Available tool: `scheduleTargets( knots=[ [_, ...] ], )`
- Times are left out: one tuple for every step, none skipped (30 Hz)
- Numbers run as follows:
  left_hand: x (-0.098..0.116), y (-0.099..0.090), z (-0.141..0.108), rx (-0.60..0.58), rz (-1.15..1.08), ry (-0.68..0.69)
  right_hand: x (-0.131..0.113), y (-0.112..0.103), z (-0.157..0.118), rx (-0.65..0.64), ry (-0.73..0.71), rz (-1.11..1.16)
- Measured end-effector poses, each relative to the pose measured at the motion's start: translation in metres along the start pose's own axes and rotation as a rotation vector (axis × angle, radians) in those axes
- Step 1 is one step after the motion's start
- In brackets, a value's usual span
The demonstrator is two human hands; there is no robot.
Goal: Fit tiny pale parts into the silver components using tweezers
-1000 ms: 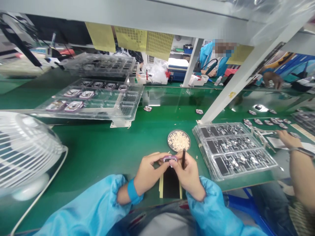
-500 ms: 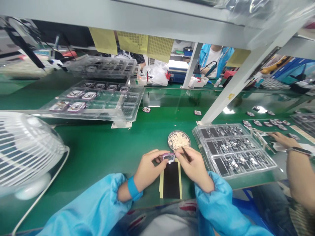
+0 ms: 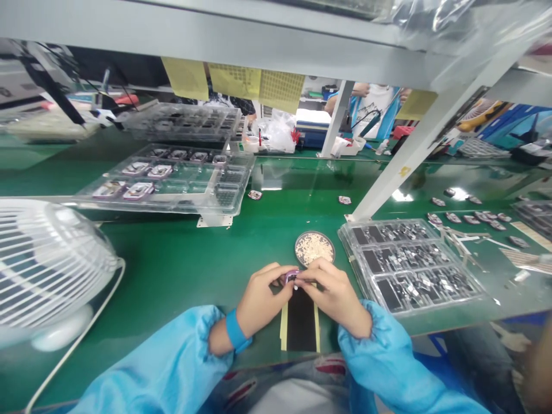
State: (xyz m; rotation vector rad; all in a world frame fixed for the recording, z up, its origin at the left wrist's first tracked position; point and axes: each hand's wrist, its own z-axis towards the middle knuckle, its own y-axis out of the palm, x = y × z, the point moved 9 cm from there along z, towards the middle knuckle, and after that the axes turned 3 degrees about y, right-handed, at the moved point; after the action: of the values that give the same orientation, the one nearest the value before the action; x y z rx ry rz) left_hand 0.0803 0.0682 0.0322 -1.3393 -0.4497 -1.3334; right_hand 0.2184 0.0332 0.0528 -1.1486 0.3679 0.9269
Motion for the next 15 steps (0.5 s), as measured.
scheduleTargets(
  knots=[
    [-0.001, 0.0, 0.0, -0.003, 0.002, -0.002, -0.001, 0.002, 0.0, -0.023, 0.001, -0.028],
    [-0.002, 0.001, 0.0, -0.005, 0.003, -0.006, -0.001, 0.003, 0.0, -0.047, 0.008, -0.055],
    [-0.003, 0.001, 0.0, -0.007, 0.002, -0.012, -0.002, 0.004, 0.0, -0.068, 0.017, -0.079],
    [-0.004, 0.002, 0.0, -0.01, 0.0, -0.02, -0.003, 0.006, 0.0, -0.089, 0.03, -0.098],
    [-0.005, 0.003, 0.0, -0.013, -0.004, -0.03, -0.004, 0.007, 0.001, -0.11, 0.043, -0.108],
    [-0.007, 0.004, -0.001, -0.017, -0.007, -0.041, -0.004, 0.009, 0.001, -0.129, 0.055, -0.108],
    [-0.009, 0.005, -0.001, -0.021, -0.007, -0.049, -0.004, 0.01, 0.001, -0.144, 0.064, -0.095],
    [-0.011, 0.005, -0.001, -0.022, -0.002, -0.054, -0.002, 0.01, 0.0, -0.145, 0.071, -0.072],
    [-0.014, 0.004, 0.0, -0.017, 0.011, -0.054, 0.001, 0.007, 0.001, -0.124, 0.08, -0.042],
    [-0.017, 0.001, 0.002, -0.003, 0.032, -0.051, 0.006, 0.002, 0.001, -0.075, 0.098, -0.017],
    [-0.021, -0.003, 0.007, 0.02, 0.064, -0.046, 0.014, -0.006, 0.001, -0.004, 0.124, -0.005],
    [-0.026, -0.009, 0.015, 0.049, 0.102, -0.04, 0.023, -0.014, 0.001, 0.077, 0.154, -0.012],
    [-0.031, -0.015, 0.025, 0.08, 0.14, -0.035, 0.031, -0.023, 0.001, 0.152, 0.183, -0.034],
    [-0.038, -0.022, 0.037, 0.111, 0.179, -0.031, 0.039, -0.03, 0.0, 0.212, 0.208, -0.063],
    [-0.044, -0.027, 0.052, 0.133, 0.204, -0.03, 0.045, -0.034, 0.0, 0.25, 0.224, -0.088]
  ],
)
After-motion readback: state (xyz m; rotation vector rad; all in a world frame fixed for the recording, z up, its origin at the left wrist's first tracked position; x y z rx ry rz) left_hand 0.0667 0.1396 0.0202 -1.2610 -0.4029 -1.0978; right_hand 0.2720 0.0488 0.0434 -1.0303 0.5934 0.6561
